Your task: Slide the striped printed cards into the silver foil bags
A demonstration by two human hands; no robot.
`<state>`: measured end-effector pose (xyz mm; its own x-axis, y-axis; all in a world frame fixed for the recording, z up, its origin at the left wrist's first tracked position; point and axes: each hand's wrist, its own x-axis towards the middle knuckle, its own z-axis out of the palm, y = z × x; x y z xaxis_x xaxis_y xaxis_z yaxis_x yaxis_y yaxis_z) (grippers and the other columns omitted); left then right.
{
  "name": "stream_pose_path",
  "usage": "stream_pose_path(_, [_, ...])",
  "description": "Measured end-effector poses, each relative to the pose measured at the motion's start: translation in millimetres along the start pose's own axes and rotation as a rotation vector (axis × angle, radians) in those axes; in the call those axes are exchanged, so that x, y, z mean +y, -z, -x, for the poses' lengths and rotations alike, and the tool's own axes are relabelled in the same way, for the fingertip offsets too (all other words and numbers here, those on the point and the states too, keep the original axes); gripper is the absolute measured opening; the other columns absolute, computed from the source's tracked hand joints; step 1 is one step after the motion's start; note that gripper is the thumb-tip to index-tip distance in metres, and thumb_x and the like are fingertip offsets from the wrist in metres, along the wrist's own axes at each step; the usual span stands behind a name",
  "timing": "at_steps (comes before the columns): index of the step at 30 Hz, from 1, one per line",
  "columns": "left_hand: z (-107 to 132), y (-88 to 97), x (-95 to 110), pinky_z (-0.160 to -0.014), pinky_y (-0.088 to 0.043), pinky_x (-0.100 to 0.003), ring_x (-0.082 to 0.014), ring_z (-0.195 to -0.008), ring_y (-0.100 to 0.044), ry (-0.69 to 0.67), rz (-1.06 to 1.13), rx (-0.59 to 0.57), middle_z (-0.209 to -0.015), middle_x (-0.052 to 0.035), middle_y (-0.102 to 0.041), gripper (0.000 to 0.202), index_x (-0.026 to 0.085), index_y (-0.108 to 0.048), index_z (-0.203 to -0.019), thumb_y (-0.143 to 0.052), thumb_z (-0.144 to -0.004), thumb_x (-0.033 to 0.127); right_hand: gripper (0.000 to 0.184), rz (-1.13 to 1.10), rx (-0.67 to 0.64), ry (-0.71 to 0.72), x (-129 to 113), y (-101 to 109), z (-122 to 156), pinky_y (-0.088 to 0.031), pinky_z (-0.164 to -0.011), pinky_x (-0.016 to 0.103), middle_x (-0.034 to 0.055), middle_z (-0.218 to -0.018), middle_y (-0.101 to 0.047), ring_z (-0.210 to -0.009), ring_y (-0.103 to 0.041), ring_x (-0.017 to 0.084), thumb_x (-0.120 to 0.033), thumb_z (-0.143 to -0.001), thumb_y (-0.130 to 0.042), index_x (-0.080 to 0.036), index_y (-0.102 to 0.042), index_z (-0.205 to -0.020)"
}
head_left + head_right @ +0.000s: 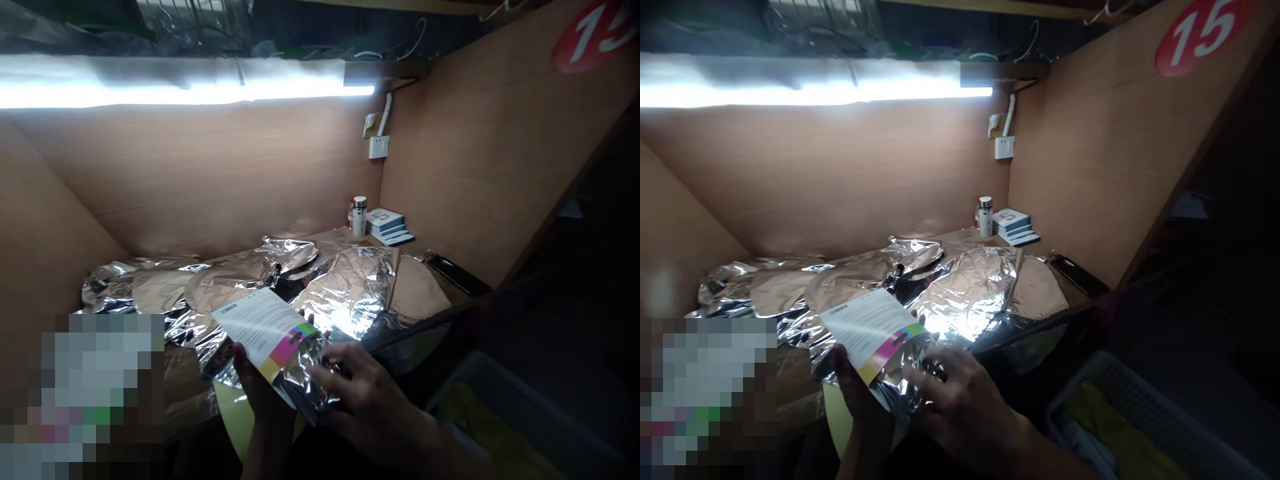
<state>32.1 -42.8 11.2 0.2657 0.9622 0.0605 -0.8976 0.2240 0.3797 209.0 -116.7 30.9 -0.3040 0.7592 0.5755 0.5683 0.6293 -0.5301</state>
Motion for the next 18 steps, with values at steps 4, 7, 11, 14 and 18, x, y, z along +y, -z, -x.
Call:
stream_pose_path(4, [1.9,-5.2,-9.9,-0.109,-0.051,-0.059,-0.0407,-0.122,-0.067,0.031,0.048,0.035,-0.124,-0.0160,-0.075,0.073,0.019,-0.064,-0.140,-0.061,-0.089,0.071,0.030,0.289,0.009,0.233,0.7,-13.4,4.6,-0.051,-0.071,0.034,0.0087,-0.092,-0.067,-0.080,-0.061,0.022,-0.007,-0.098,-0.053,-0.012,-0.065,-0.125])
stream_pose_path(7, [0.0,-11.2,-27.6,-0.112,-0.049,-0.054,-0.0374,-0.119,-0.069,0.118,0.088,0.012,-0.118,-0.0156,-0.077,0.065,0.016,-0.071,-0.129,-0.059,-0.091,0.067,0.020,0.388,-0.034,0.125,4.7,-24.8,-13.1,-0.050,-0.066,0.035,0.0097,-0.092,-0.069,-0.077,-0.062,0.023,-0.008,-0.097,-0.054,-0.011,-0.069,-0.111])
stream_pose_path(11, [-11.8,-13.5,-29.3,-0.113,-0.048,-0.054,-0.0384,-0.121,-0.068,0.207,-0.161,0.077,-0.116,-0.0183,-0.077,0.065,0.011,-0.074,-0.119,-0.058,-0.089,0.067,0.019,0.355,-0.245,-0.027,8.8,-22.4,-35.6,-0.053,-0.074,0.035,0.0101,-0.100,-0.071,-0.085,-0.066,0.024,-0.023,-0.105,-0.050,-0.015,-0.067,-0.107])
stream_pose_path(14, [-20.2,0.8,-4.3,-0.116,-0.046,-0.055,-0.0368,-0.131,-0.062,-0.021,-0.899,0.165,-0.126,-0.0170,-0.073,0.057,0.014,-0.070,-0.127,-0.060,-0.093,0.058,0.038,0.285,-0.328,-0.039,16.1,-25.1,-28.2,-0.053,-0.095,0.041,0.0118,-0.116,-0.071,-0.104,-0.065,0.028,-0.046,-0.106,-0.052,-0.015,-0.062,-0.127])
stream_pose_path(18, [-17.3,35.7,27.4,-0.126,-0.029,-0.062,-0.0355,-0.151,-0.042,-0.248,-1.760,-0.137,-0.153,-0.0109,-0.057,0.055,0.026,-0.060,-0.144,-0.067,-0.094,0.048,0.054,0.342,-0.384,0.027,29.7,-42.5,2.1,-0.047,-0.105,0.049,0.0173,-0.126,-0.068,-0.117,-0.060,0.034,-0.054,-0.099,-0.062,-0.011,-0.061,-0.132])
